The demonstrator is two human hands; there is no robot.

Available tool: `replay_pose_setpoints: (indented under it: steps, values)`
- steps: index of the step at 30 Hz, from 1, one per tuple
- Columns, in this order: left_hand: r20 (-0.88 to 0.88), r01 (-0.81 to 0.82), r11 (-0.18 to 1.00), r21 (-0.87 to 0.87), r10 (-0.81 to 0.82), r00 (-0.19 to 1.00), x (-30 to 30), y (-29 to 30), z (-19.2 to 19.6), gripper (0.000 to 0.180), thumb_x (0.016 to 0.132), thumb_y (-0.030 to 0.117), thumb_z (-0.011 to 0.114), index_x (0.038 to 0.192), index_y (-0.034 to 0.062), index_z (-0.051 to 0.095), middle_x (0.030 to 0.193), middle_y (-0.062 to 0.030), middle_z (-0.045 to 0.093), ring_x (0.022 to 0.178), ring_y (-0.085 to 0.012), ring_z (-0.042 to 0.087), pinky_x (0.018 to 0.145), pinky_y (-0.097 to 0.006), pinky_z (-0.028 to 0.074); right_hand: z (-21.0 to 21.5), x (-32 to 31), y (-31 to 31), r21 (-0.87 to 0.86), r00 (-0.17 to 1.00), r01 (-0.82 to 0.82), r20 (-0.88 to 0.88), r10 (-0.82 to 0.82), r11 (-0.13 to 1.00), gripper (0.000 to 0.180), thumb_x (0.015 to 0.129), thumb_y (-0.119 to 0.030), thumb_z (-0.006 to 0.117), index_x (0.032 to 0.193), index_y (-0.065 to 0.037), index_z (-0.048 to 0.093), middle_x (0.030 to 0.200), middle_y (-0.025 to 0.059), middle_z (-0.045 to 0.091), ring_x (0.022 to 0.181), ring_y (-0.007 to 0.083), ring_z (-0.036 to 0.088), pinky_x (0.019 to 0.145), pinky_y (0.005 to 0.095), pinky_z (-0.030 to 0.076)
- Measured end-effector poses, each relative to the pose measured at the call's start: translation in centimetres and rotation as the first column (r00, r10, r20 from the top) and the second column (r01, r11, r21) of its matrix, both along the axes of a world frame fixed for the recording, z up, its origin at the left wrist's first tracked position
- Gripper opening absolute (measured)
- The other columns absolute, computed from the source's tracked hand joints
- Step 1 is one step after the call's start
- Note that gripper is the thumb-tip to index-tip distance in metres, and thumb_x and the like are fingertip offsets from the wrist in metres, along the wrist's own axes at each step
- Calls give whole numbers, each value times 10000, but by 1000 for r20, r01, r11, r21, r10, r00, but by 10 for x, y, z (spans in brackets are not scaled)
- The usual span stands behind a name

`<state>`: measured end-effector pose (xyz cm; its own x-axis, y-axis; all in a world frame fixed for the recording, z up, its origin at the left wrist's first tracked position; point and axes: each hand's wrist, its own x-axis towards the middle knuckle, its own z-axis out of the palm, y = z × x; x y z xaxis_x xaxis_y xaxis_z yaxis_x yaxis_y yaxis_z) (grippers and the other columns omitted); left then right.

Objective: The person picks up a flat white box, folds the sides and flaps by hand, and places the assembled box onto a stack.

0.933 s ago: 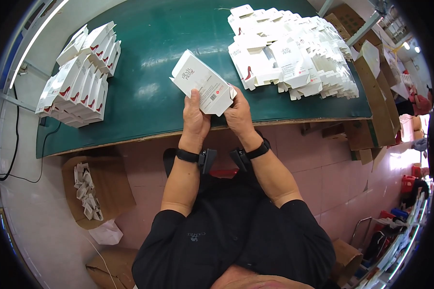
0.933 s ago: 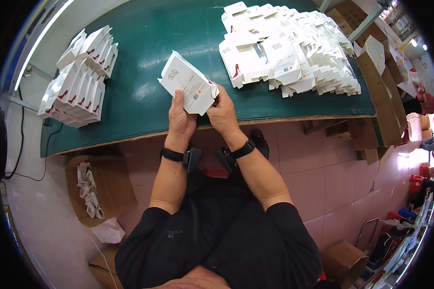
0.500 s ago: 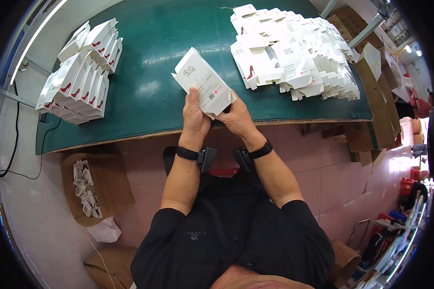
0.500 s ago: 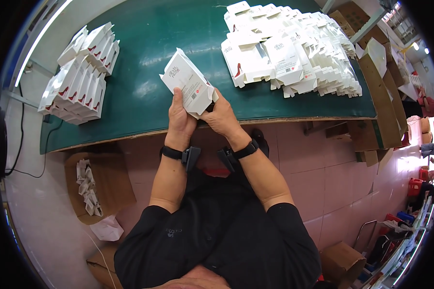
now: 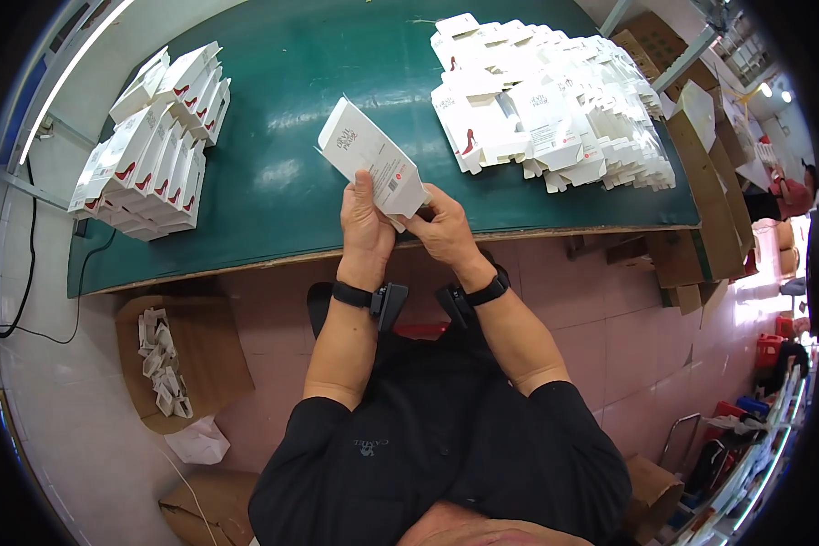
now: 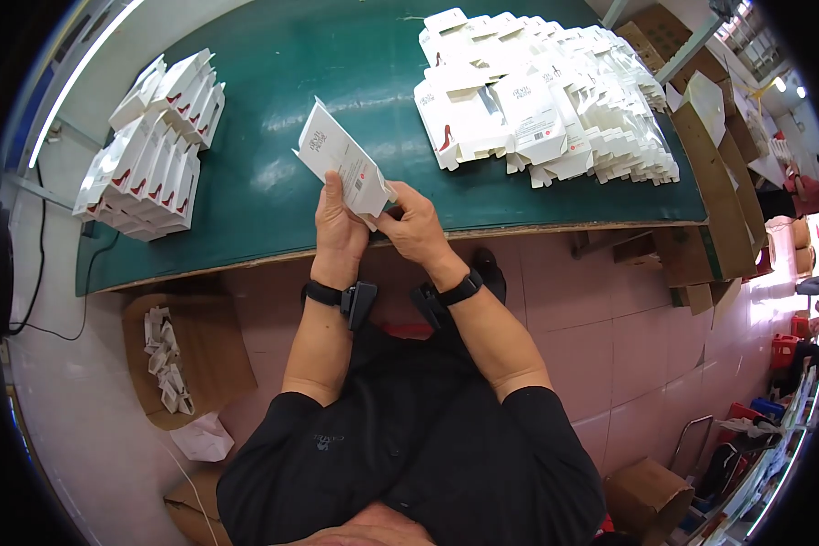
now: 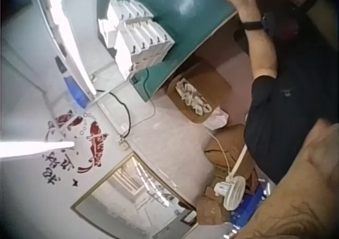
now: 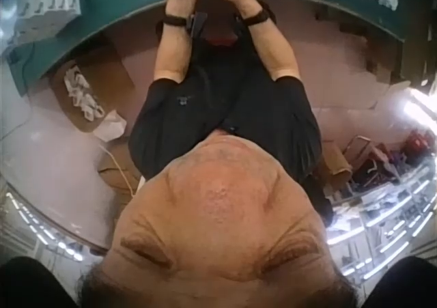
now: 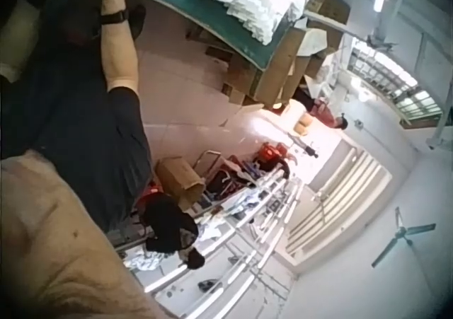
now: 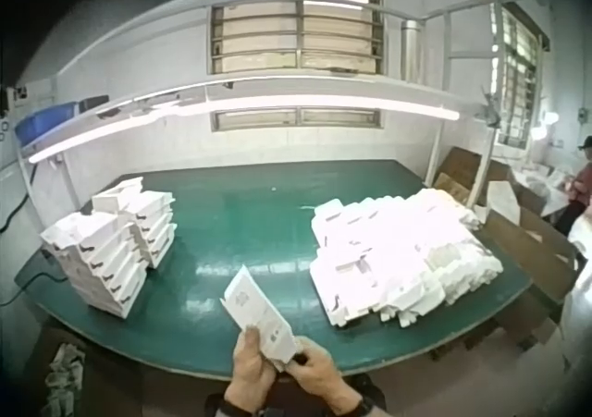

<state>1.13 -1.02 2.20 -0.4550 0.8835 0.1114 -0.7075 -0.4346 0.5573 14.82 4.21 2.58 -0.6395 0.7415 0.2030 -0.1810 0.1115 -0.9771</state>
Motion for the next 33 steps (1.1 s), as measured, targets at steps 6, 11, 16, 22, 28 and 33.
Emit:
replay_pose_setpoints:
  steps: [6,11,16,22,28,33]
  values:
    - [-17,-184,974,-134,183,983,9,7,-3,444,1001,334,708,1220,8,499,1175,-130,681,1057,-217,692,946,-377,589,5,26,0,-20,988,-106,-119,103,994,427,978,-55,675,1382,35,572,1209,80,699,1028,125,672,922,309,557]
    - [-167,-303,937,-173,275,947,17,3,-4,347,1030,270,680,1193,18,505,1174,-125,682,1051,-210,683,948,-393,587,15,26,1,-166,959,56,-265,-99,985,312,998,-71,645,1285,52,641,1138,73,724,973,113,670,901,287,546]
    - [-51,-153,977,-145,147,988,11,2,-3,241,1070,216,613,1204,33,530,1181,-107,684,1066,-208,678,965,-389,575,5,29,12,-149,967,188,-145,-210,971,224,1000,-69,645,1182,51,699,1060,58,745,920,96,662,843,261,544]
    - [-50,-219,960,-176,214,976,9,3,-5,196,1086,197,570,1220,55,548,1200,-97,680,1094,-213,671,990,-391,560,4,30,10,-93,976,196,-80,-203,976,209,1005,-79,649,1161,49,704,1042,57,749,890,85,658,807,251,545]
    - [-42,-188,971,-147,183,982,12,6,-7,196,1087,199,558,1243,80,552,1214,-93,674,1077,-215,673,967,-390,562,6,30,7,-88,966,239,-82,-246,967,207,1004,-80,656,1157,49,708,1032,50,748,873,79,650,794,247,541]
    - [15,-152,978,-145,156,988,9,-2,-2,218,1087,199,569,1262,75,530,1143,-87,679,1047,-182,664,904,-321,555,22,30,8,-93,920,341,-172,-352,935,185,1002,-70,661,1148,30,714,980,22,745,837,72,633,759,243,528]
